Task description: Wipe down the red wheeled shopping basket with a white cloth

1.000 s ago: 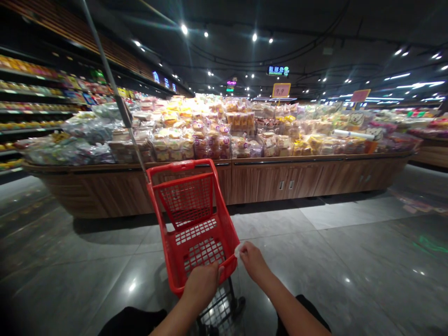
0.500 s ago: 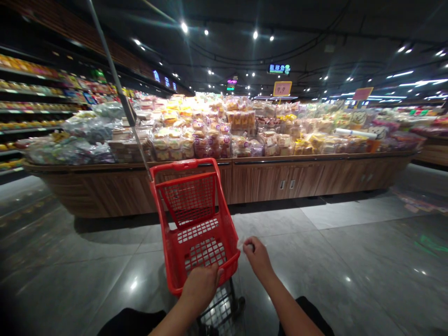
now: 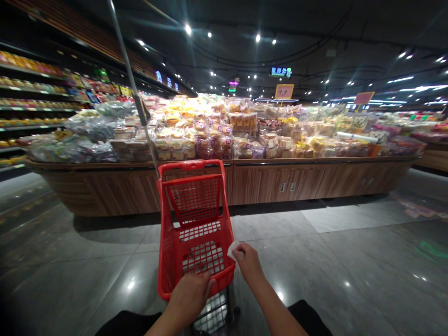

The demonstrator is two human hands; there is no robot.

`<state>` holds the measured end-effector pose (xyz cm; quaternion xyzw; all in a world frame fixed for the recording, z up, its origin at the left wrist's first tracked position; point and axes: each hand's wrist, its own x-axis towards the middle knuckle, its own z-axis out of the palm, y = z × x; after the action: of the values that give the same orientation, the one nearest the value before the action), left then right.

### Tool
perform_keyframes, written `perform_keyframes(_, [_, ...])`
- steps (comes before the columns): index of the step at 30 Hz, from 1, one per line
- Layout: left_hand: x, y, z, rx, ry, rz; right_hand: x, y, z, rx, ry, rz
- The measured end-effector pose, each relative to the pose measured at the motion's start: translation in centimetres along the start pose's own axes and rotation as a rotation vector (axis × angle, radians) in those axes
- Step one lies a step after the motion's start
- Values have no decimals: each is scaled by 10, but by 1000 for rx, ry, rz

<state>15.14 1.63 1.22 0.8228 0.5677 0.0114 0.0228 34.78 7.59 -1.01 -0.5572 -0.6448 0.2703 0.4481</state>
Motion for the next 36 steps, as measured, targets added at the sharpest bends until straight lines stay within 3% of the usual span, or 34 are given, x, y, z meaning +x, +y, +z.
perform_keyframes(3, [-4, -6, 0, 6, -15, 16, -25, -3, -3, 38, -81, 89])
perform_keyframes(6, [-8, -12, 1, 5, -5, 39, -34, -8, -1, -40, -64, 131])
perform_keyframes(13, [-20, -24, 2, 0, 13, 110, 2, -16, 15, -32, 74, -12])
perform_keyframes(16, [-23, -29, 2, 6, 9, 120, 7, -16, 19, 33, 112, -8])
perform_keyframes(24, [-36, -46, 2, 17, 9, 159, -32, -18, 16, 2, -104, 17])
perform_keyframes(29, [-35, -45, -1, 0, 20, 202, 6, -30, 20, -66, 123, 25])
perform_keyframes(31, [-34, -44, -3, -3, 25, 194, 14, -31, 21, -87, 150, 43])
perform_keyframes(36, [-36, -45, -10, -13, 19, 150, -18, -28, 14, -37, -27, 39])
